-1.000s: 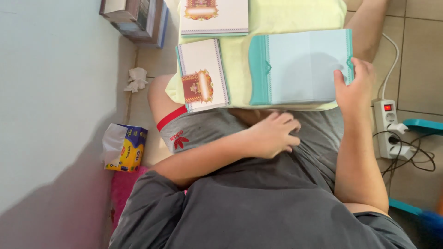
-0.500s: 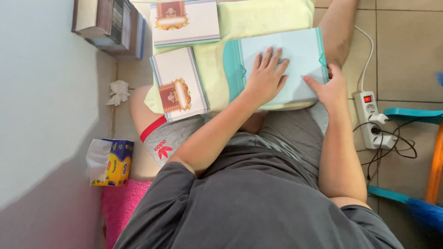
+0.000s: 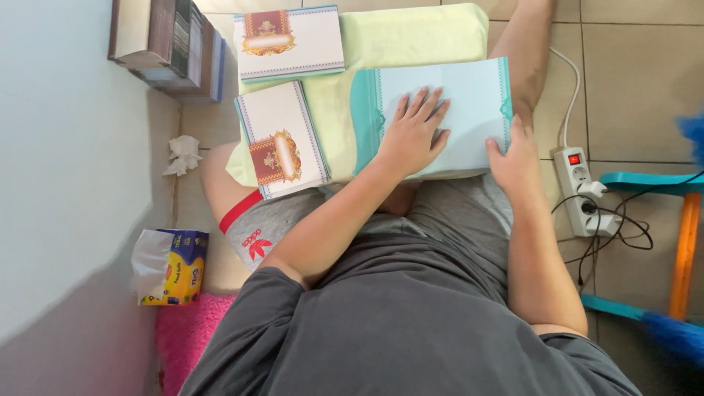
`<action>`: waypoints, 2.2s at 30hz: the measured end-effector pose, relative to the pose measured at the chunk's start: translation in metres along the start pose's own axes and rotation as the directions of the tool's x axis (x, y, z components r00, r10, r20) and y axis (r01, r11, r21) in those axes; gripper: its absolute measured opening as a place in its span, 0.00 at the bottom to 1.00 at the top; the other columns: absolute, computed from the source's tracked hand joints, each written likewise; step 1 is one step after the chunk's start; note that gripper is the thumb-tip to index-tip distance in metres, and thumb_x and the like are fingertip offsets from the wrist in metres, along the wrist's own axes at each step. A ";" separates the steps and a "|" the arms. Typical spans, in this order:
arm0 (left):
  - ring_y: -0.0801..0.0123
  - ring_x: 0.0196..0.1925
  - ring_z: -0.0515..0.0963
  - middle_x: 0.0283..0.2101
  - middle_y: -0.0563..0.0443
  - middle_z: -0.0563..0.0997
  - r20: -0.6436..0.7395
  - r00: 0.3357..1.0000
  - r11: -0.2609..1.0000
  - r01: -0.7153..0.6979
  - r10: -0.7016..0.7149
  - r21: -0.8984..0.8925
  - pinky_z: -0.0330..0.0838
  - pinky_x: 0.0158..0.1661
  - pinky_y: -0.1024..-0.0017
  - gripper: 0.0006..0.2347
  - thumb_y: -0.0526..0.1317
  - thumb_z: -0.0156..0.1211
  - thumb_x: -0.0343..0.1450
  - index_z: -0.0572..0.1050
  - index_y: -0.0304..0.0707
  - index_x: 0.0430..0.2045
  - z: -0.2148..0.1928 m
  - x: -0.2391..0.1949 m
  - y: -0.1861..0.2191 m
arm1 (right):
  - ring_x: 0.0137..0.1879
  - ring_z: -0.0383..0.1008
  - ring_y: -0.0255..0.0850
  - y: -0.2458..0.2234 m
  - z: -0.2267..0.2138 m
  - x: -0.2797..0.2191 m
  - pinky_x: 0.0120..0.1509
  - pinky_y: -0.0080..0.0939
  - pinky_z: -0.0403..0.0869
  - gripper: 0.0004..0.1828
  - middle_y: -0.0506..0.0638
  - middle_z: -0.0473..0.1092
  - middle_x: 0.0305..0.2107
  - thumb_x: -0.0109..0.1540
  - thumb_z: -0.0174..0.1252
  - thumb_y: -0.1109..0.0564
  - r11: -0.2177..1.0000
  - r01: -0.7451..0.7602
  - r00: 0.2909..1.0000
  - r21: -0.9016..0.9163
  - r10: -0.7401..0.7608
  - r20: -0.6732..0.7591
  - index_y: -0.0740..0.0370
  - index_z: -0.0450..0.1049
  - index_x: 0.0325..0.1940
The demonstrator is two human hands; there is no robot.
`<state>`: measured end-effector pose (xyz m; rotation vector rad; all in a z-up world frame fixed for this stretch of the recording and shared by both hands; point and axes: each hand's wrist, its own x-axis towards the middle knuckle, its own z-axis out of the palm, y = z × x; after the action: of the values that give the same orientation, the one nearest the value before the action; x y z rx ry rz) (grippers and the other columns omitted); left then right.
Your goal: Smoothing the pages of small notebooks and stacking them neatly on a surface.
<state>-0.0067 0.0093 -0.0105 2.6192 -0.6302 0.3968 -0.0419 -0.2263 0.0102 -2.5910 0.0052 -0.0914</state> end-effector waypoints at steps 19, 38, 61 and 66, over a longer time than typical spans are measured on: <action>0.55 0.72 0.69 0.66 0.48 0.74 0.000 0.981 0.503 0.099 -0.194 -0.858 0.57 0.73 0.51 0.20 0.56 0.44 0.82 0.77 0.46 0.57 -0.007 0.000 -0.030 | 0.72 0.63 0.59 -0.093 0.006 -0.031 0.72 0.56 0.65 0.32 0.62 0.60 0.68 0.65 0.66 0.59 0.764 0.642 0.760 0.070 -0.621 -0.189 0.69 0.65 0.71; 0.46 0.80 0.52 0.77 0.34 0.53 -0.191 0.896 0.426 -0.002 -0.400 -0.905 0.47 0.77 0.57 0.33 0.29 0.52 0.71 0.49 0.40 0.75 -0.021 -0.001 -0.033 | 0.76 0.58 0.59 -0.096 0.030 -0.013 0.79 0.57 0.56 0.25 0.66 0.63 0.69 0.67 0.52 0.61 0.846 0.519 0.844 -0.120 -0.530 -0.084 0.76 0.66 0.68; 0.50 0.75 0.61 0.71 0.45 0.67 -0.228 0.972 0.992 0.084 -0.062 0.091 0.51 0.73 0.45 0.23 0.43 0.53 0.75 0.67 0.32 0.65 0.017 0.017 -0.028 | 0.78 0.55 0.56 -0.077 0.052 0.047 0.78 0.56 0.53 0.28 0.66 0.59 0.71 0.67 0.45 0.65 0.811 0.542 0.834 -0.220 -0.552 0.021 0.76 0.64 0.72; 0.50 0.77 0.57 0.73 0.39 0.62 -0.172 0.981 0.988 0.113 -0.094 0.106 0.46 0.74 0.48 0.25 0.43 0.51 0.75 0.64 0.27 0.67 0.024 0.020 -0.032 | 0.79 0.55 0.56 -0.078 0.039 -0.014 0.78 0.56 0.55 0.33 0.64 0.57 0.73 0.64 0.47 0.64 0.821 0.530 0.845 -0.211 -0.533 0.048 0.73 0.58 0.75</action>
<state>0.0296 0.0169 -0.0343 2.6774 -0.4248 0.6288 -0.0546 -0.1392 0.0166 -2.7308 -0.7515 -0.3284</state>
